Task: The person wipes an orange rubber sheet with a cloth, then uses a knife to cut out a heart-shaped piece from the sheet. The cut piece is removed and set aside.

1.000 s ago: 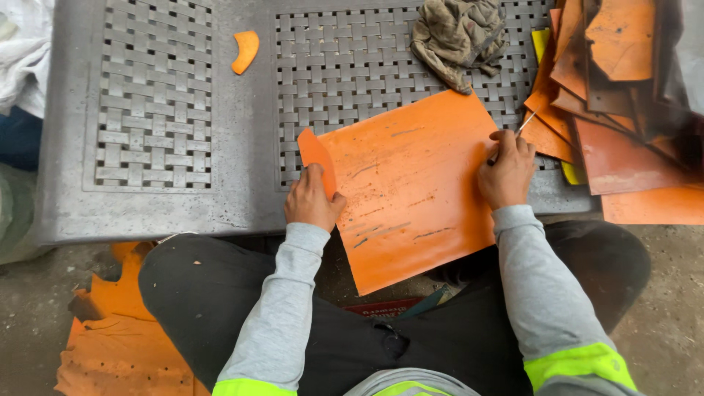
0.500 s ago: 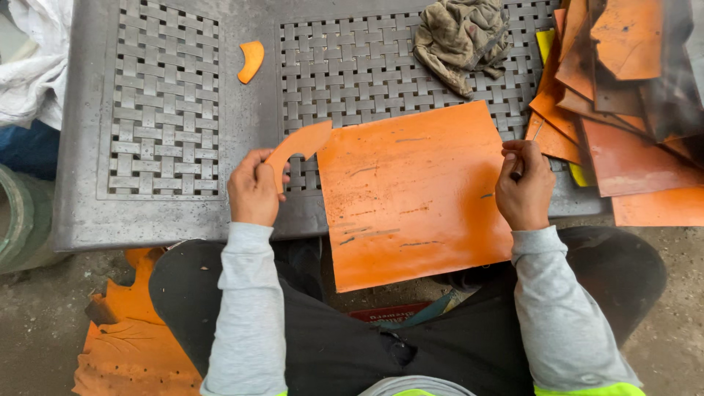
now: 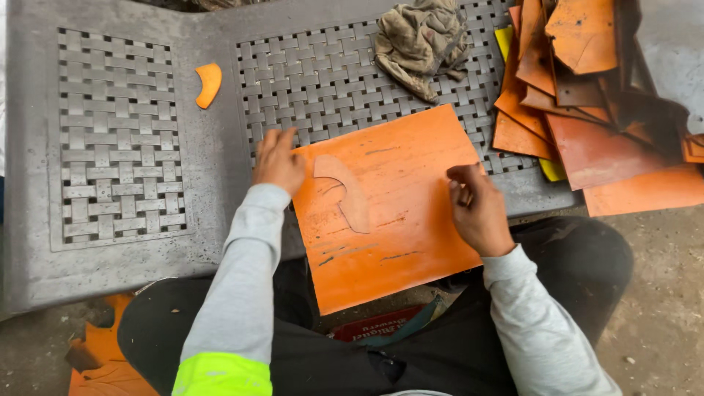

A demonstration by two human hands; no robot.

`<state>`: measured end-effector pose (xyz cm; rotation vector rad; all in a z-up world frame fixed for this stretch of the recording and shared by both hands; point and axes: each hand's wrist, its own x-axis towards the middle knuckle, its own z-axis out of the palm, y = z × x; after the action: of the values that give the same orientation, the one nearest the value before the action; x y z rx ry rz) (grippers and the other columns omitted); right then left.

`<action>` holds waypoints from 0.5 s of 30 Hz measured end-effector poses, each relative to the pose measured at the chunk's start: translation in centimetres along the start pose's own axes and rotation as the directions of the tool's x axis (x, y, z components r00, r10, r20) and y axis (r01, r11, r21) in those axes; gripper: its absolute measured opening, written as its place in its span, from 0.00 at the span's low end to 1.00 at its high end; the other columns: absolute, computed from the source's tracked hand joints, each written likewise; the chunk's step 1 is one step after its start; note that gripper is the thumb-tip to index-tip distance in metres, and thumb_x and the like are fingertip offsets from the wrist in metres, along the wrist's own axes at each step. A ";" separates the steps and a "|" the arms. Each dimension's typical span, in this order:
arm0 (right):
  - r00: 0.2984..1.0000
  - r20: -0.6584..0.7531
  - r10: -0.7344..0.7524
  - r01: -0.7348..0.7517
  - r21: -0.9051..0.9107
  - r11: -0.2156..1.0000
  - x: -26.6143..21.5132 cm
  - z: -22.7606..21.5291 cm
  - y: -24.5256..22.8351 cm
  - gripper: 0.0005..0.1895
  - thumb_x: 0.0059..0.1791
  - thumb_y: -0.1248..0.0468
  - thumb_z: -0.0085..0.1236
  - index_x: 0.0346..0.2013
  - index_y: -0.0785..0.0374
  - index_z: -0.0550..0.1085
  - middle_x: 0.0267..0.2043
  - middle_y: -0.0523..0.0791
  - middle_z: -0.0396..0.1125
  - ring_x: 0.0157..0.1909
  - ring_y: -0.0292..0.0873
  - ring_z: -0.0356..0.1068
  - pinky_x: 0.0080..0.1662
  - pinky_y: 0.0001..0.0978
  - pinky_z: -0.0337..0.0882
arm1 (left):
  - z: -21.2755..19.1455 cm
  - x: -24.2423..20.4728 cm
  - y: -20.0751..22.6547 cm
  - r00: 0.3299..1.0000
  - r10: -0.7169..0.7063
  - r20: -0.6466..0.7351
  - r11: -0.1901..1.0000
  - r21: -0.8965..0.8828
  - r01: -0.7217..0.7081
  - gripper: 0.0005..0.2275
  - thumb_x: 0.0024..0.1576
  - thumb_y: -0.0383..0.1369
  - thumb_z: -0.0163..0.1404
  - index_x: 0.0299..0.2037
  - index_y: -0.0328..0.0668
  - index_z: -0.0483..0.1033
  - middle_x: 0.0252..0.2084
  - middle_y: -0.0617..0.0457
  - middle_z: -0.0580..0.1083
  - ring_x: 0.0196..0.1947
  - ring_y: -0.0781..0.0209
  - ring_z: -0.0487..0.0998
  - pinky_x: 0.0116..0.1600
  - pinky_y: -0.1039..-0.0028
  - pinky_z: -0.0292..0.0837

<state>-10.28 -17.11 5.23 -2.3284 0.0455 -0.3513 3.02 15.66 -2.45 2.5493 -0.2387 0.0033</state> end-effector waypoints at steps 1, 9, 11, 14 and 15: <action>1.000 -0.006 0.031 -0.031 -0.019 0.999 0.0 -0.2 0.3 0.08 0.54 0.70 0.54 0.48 0.65 0.73 0.39 0.50 0.72 0.29 0.44 0.66 0.35 0.35 0.68 | -0.3 -0.8 -0.8 1.000 0.002 -0.011 0.999 0.048 -0.002 0.23 0.53 0.26 0.50 0.61 0.37 0.71 0.60 0.44 0.67 0.59 0.37 0.64 0.62 0.55 0.66; 0.940 0.221 -0.259 0.247 0.078 0.966 -1.5 2.3 -1.6 0.18 0.46 0.71 0.58 0.50 0.65 0.71 0.52 0.52 0.71 0.54 0.56 0.70 0.55 0.43 0.70 | -1.1 -6.3 -0.5 0.998 -0.033 0.056 0.985 0.172 0.023 0.22 0.54 0.24 0.50 0.61 0.30 0.70 0.58 0.43 0.67 0.59 0.40 0.66 0.65 0.58 0.67; 0.892 0.318 -0.322 0.326 0.041 0.944 -2.5 3.4 -2.3 0.20 0.42 0.72 0.58 0.49 0.63 0.72 0.57 0.52 0.69 0.62 0.58 0.65 0.61 0.49 0.62 | -1.5 -7.5 -0.2 0.993 -0.062 0.100 0.981 0.187 0.042 0.24 0.54 0.25 0.51 0.63 0.29 0.68 0.58 0.42 0.67 0.58 0.41 0.66 0.65 0.59 0.67; 0.830 0.448 -0.333 0.371 0.003 0.929 -4.0 4.6 -3.4 0.24 0.39 0.72 0.56 0.50 0.62 0.72 0.63 0.52 0.66 0.68 0.57 0.60 0.65 0.53 0.57 | -2.2 -8.3 0.1 0.997 0.003 0.082 0.989 0.147 -0.015 0.26 0.49 0.24 0.53 0.61 0.30 0.69 0.60 0.43 0.66 0.59 0.41 0.65 0.63 0.59 0.65; 0.813 0.484 -0.324 0.375 -0.009 0.927 -4.2 4.8 -3.8 0.25 0.38 0.73 0.56 0.50 0.61 0.71 0.65 0.52 0.64 0.69 0.57 0.58 0.66 0.54 0.56 | -2.5 -8.1 0.2 0.995 0.073 0.072 0.990 0.115 -0.081 0.27 0.48 0.25 0.56 0.61 0.32 0.70 0.60 0.44 0.67 0.60 0.42 0.65 0.62 0.57 0.63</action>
<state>-13.35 -10.51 3.67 -2.4605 -0.6316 0.0605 -4.90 18.22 -0.72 2.6588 -0.3731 -0.0406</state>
